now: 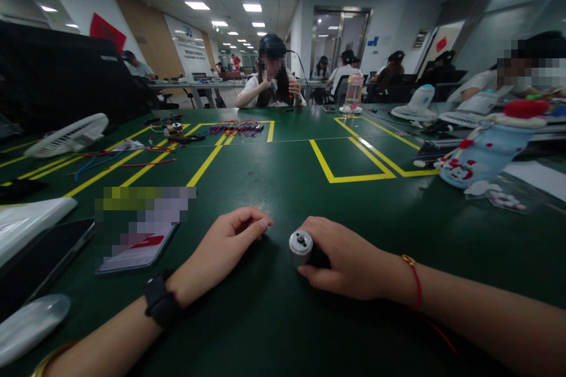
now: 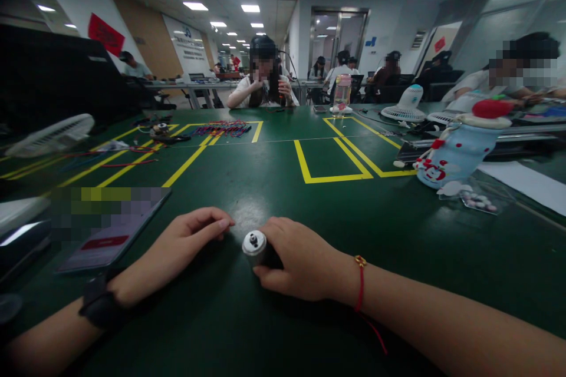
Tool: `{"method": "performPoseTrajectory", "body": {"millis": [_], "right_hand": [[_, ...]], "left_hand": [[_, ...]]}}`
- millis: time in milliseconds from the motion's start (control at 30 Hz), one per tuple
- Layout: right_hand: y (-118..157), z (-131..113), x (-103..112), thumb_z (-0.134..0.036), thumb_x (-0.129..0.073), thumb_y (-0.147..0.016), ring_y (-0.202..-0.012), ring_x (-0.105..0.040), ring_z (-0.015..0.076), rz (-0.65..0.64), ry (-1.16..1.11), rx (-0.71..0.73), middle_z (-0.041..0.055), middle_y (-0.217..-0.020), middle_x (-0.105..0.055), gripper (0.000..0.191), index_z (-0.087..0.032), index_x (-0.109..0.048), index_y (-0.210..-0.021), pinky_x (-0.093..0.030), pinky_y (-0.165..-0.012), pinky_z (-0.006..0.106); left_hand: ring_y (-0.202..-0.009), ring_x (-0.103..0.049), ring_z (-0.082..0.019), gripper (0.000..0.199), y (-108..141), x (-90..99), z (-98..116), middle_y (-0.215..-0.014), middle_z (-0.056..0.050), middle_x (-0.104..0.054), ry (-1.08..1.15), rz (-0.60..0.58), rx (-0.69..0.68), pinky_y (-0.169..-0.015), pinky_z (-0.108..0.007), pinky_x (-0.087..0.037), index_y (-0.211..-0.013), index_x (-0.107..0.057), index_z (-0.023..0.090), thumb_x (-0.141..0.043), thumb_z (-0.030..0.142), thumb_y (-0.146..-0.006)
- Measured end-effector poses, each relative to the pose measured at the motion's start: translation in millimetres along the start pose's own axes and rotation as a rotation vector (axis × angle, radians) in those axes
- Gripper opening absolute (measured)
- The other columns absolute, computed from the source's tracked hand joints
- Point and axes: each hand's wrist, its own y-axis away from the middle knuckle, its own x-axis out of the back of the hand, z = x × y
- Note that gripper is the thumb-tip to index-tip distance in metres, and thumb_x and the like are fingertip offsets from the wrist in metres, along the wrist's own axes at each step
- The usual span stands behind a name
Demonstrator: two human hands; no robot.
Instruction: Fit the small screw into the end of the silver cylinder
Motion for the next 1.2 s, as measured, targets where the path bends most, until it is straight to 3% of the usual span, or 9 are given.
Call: {"method": "performPoseTrajectory", "body": {"millis": [300,733,1000,1200], "right_hand": [[0,1,-1,-0.024,-0.064,-0.079,-0.08,-0.048,0.0183,0.004,0.024,0.022,0.0063,-0.094,-0.057,0.024,-0.017,-0.053,-0.1,-0.04,-0.072,0.032],[-1,1,-3,-0.027,-0.062,-0.081,-0.076,-0.047,0.0175,-0.003,0.078,0.019,0.0054,-0.09,-0.054,0.02,-0.017,-0.051,-0.094,-0.039,-0.068,0.031],[-2,1,-2,-0.026,-0.063,-0.08,-0.08,-0.048,0.0188,-0.008,0.054,0.025,0.0061,-0.093,-0.056,0.023,-0.017,-0.053,-0.098,-0.041,-0.073,0.033],[-2,0,0,-0.024,-0.064,-0.08,-0.081,-0.049,0.019,-0.019,0.029,0.007,0.0067,-0.095,-0.057,0.025,-0.016,-0.054,-0.101,-0.041,-0.074,0.033]], "left_hand": [[-0.103,-0.058,-0.02,0.023,7,-3.4,13,-0.108,-0.003,-0.064,-0.029,-0.117,-0.248,-0.094,-0.036,-0.043,-0.105,-0.068,0.026,-0.047,0.026,-0.096],[-0.093,-0.058,-0.019,0.014,7,-15.0,31,-0.097,-0.002,-0.06,-0.04,-0.074,-0.258,-0.085,-0.034,-0.045,-0.09,-0.07,0.023,-0.057,0.025,-0.092],[-0.091,-0.06,-0.018,0.013,5,-0.3,21,-0.097,-0.001,-0.063,0.027,-0.009,-0.246,-0.082,-0.032,-0.046,-0.093,-0.07,0.025,-0.058,0.03,-0.091],[-0.094,-0.058,-0.019,0.017,2,6.9,5,-0.099,-0.002,-0.062,-0.116,-0.169,-0.189,-0.087,-0.035,-0.045,-0.09,-0.074,0.024,-0.059,0.032,-0.09]]}}
